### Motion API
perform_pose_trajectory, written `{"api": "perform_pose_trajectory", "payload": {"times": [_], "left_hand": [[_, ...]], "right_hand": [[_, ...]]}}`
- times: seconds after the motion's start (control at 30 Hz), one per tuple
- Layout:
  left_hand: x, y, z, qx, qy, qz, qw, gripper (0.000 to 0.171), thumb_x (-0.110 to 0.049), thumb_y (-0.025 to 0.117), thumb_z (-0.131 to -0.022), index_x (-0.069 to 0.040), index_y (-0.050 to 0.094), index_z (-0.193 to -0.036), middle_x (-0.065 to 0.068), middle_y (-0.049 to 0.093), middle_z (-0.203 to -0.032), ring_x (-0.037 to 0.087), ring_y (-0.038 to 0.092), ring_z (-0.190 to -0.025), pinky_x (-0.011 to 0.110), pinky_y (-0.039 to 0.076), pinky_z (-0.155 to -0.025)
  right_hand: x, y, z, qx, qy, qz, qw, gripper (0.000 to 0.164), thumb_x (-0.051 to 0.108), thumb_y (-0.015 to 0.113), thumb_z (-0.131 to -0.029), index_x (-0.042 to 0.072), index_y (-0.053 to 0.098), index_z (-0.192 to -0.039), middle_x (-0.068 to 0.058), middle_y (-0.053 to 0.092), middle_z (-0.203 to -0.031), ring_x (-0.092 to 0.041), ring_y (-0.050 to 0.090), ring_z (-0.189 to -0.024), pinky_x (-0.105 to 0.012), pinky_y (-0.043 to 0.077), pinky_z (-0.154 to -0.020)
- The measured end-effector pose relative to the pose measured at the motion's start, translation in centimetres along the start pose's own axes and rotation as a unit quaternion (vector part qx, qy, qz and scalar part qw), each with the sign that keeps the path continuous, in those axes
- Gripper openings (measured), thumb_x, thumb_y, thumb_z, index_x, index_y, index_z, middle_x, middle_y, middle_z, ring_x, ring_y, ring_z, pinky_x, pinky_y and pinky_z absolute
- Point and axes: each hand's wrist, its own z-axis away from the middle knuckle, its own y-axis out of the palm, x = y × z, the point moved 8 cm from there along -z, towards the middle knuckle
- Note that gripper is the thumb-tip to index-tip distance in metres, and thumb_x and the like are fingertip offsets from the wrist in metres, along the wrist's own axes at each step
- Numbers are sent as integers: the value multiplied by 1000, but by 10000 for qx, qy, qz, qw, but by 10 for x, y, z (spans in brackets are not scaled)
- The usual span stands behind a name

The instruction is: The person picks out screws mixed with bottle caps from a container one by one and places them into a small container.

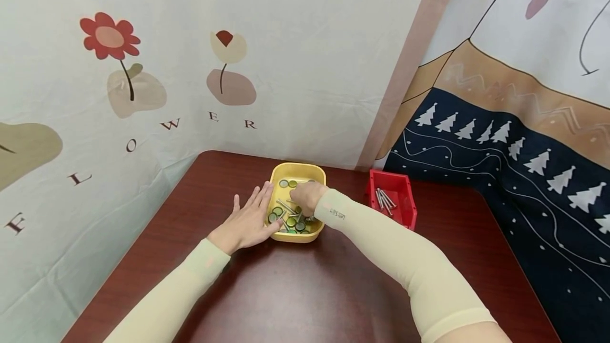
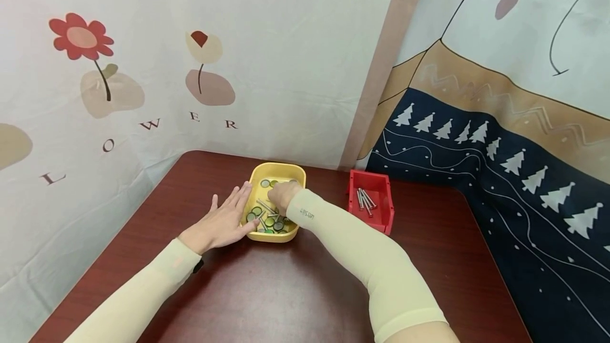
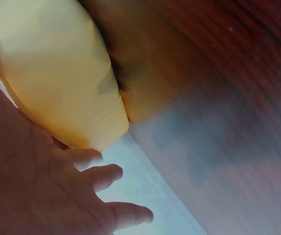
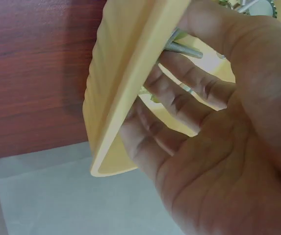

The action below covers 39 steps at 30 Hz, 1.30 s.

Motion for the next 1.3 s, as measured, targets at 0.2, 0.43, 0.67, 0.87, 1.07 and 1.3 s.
{"api": "perform_pose_trajectory", "payload": {"times": [0.2,0.43,0.67,0.87,1.07,1.3], "left_hand": [[1,0,-1,59,-18,28,10000,103,-57,59,-115,-4,9,-188,14,15,-198,49,19,-182,94,10,-134],[1,1,-3,66,-8,5,10000,103,-58,59,-116,-5,8,-188,15,11,-198,49,19,-183,94,9,-133],[0,2,-2,46,8,-2,10000,103,-58,59,-115,-6,8,-188,14,8,-199,48,19,-183,95,10,-133],[-2,-1,-1,7,26,-52,10000,103,-57,59,-115,-5,8,-188,14,8,-198,47,19,-183,94,11,-134],[-1,-2,-1,-1,-23,-49,10000,104,-58,59,-115,-5,7,-188,14,7,-198,47,18,-183,93,11,-134],[-1,1,-1,51,-67,-32,10000,103,-58,58,-116,-5,7,-188,14,7,-198,47,18,-183,93,11,-134]], "right_hand": [[23,-53,63,-558,194,181,9981,33,25,80,-109,20,77,-142,-3,86,-120,-17,82,-100,-35,70,-90],[14,-36,47,-950,115,226,9952,21,20,71,-115,19,79,-135,-5,85,-116,-20,81,-95,-37,71,-80],[-11,8,-13,-832,-153,-234,9961,22,26,64,-120,22,77,-136,-3,82,-121,-18,79,-99,-40,69,-76],[-13,-14,17,-968,-292,-1023,9896,16,23,67,-119,19,78,-108,1,77,-98,-14,72,-88,-36,66,-80],[-11,-58,74,-1117,-206,-1748,9780,18,19,68,-119,8,78,-109,-8,79,-101,-19,69,-87,-35,62,-81],[-23,-66,84,-1569,-214,-2457,9563,9,14,76,-114,5,80,-114,-9,81,-107,-18,72,-91,-30,61,-80]]}}
